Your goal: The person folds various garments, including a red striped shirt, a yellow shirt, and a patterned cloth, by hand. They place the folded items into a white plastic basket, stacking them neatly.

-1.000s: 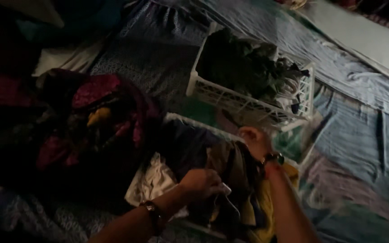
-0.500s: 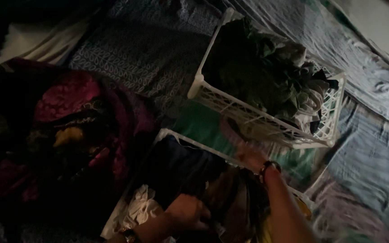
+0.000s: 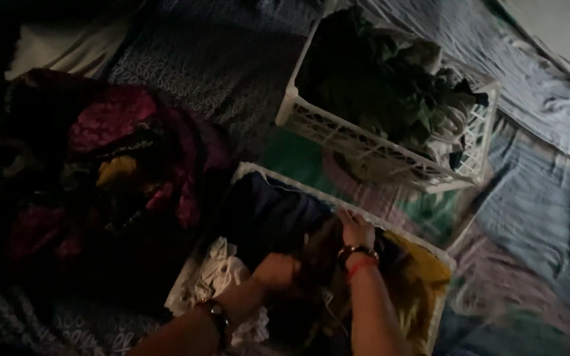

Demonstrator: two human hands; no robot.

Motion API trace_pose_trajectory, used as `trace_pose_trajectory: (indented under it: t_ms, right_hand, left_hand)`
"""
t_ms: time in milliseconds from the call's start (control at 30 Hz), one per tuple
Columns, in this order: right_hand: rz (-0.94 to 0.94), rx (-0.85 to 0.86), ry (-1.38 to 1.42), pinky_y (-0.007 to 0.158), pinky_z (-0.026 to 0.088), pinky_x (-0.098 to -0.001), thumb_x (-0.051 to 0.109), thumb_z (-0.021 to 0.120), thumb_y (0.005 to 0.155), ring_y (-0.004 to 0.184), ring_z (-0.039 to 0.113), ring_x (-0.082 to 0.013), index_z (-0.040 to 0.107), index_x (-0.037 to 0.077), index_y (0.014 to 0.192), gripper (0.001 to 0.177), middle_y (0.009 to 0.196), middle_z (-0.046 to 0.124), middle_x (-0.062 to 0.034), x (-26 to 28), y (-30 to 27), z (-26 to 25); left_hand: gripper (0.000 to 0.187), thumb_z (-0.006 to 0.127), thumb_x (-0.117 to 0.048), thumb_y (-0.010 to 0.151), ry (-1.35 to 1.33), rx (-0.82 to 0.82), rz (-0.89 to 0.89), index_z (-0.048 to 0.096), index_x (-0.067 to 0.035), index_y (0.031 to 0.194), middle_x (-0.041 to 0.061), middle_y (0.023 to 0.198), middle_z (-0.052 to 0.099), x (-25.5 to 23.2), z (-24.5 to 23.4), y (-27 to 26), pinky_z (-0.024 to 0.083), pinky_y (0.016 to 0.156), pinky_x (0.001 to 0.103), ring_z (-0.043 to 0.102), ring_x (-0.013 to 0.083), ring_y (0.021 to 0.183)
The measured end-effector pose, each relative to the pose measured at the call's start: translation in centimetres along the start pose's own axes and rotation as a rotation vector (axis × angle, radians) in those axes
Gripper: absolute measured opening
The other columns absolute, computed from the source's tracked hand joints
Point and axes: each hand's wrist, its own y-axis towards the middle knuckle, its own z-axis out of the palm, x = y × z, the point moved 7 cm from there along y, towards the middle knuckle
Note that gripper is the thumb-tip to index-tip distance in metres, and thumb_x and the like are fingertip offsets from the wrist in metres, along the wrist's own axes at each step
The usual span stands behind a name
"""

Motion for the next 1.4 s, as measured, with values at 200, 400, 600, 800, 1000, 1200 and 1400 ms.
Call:
trace_pose_trajectory:
  t_ms: [200,400,600,800,1000,1200,1400]
  right_hand:
    - [-0.184,0.199,-0.416,0.087,0.053,-0.0567,0.071,0.058,0.092,0.101,0.068,-0.0491,0.08,-0.002,0.111,0.079,0.115,0.077,-0.0284,1.0,-1.8,-1.6]
    - [0.19,0.14,0.306,0.09,0.032,-0.0575,0.062,0.059,0.098,0.104,0.058,-0.0272,0.069,0.016,0.124,0.053,0.117,0.065,-0.0053,1.5,1.0,-3.5]
    - [0.297,0.569,0.902,0.098,0.051,-0.0452,0.042,0.072,0.096,0.107,0.063,-0.0303,0.07,0.002,0.124,0.049,0.12,0.069,-0.0137,0.2,-2.5,-3.7]
    - [-0.285,0.416,-0.148,0.098,0.041,-0.0336,0.034,0.077,0.09,0.114,0.058,-0.011,0.075,0.01,0.124,0.041,0.12,0.069,0.007,8.0,-3.3,-5.1]
    - [-0.277,0.475,0.198,0.089,0.045,-0.039,0.041,0.073,0.093,0.095,0.065,-0.0227,0.073,-0.001,0.117,0.048,0.105,0.075,-0.0094,7.5,-2.1,-7.0]
    - [-0.09,0.313,0.025,0.098,0.038,-0.038,0.047,0.065,0.107,0.113,0.054,-0.0148,0.066,0.01,0.131,0.044,0.119,0.064,-0.002,10.3,-4.3,-9.8]
    - [-0.231,0.734,-0.311,0.098,0.055,-0.0414,0.043,0.075,0.088,0.101,0.072,-0.0251,0.079,0.005,0.121,0.051,0.11,0.078,-0.0155,2.0,-9.4,-6.8]
  left_hand:
    - [0.032,0.075,-0.037,0.081,0.071,0.035,-0.054,0.075,-0.008,0.093,0.017,0.091,0.073,-6.3,-7.1,-4.0,0.057,0.075,0.049,0.071,0.0381,0.085]
    - [0.029,0.072,-0.031,0.083,0.163,0.184,-0.122,0.075,-0.011,0.104,0.016,0.098,0.073,-7.5,-2.5,-6.1,0.055,0.068,0.052,0.07,0.0366,0.089]
    - [0.018,0.068,-0.023,0.085,0.201,0.187,-0.187,0.078,-0.011,0.094,0.016,0.096,0.075,-4.9,1.1,-5.4,0.054,0.071,0.047,0.071,0.036,0.09]
    - [0.018,0.067,-0.023,0.087,0.196,0.149,-0.152,0.077,-0.012,0.097,0.014,0.102,0.073,-2.7,4.1,-3.3,0.053,0.077,0.05,0.069,0.0362,0.095]
    - [0.026,0.067,-0.025,0.088,0.26,0.232,-0.232,0.076,-0.011,0.108,0.017,0.111,0.071,-1.5,5.6,-2.5,0.055,0.089,0.047,0.069,0.0349,0.107]
    - [0.034,0.06,-0.038,0.097,0.191,0.316,-0.217,0.071,-0.011,0.115,0.017,0.111,0.07,-3.8,2.8,-3.4,0.056,0.086,0.049,0.07,0.036,0.1]
    - [0.038,0.062,-0.042,0.095,-0.237,-0.216,0.219,0.071,-0.009,0.11,0.017,0.118,0.067,-17.2,-13.3,-11.7,0.051,0.094,0.048,0.063,0.0352,0.11]
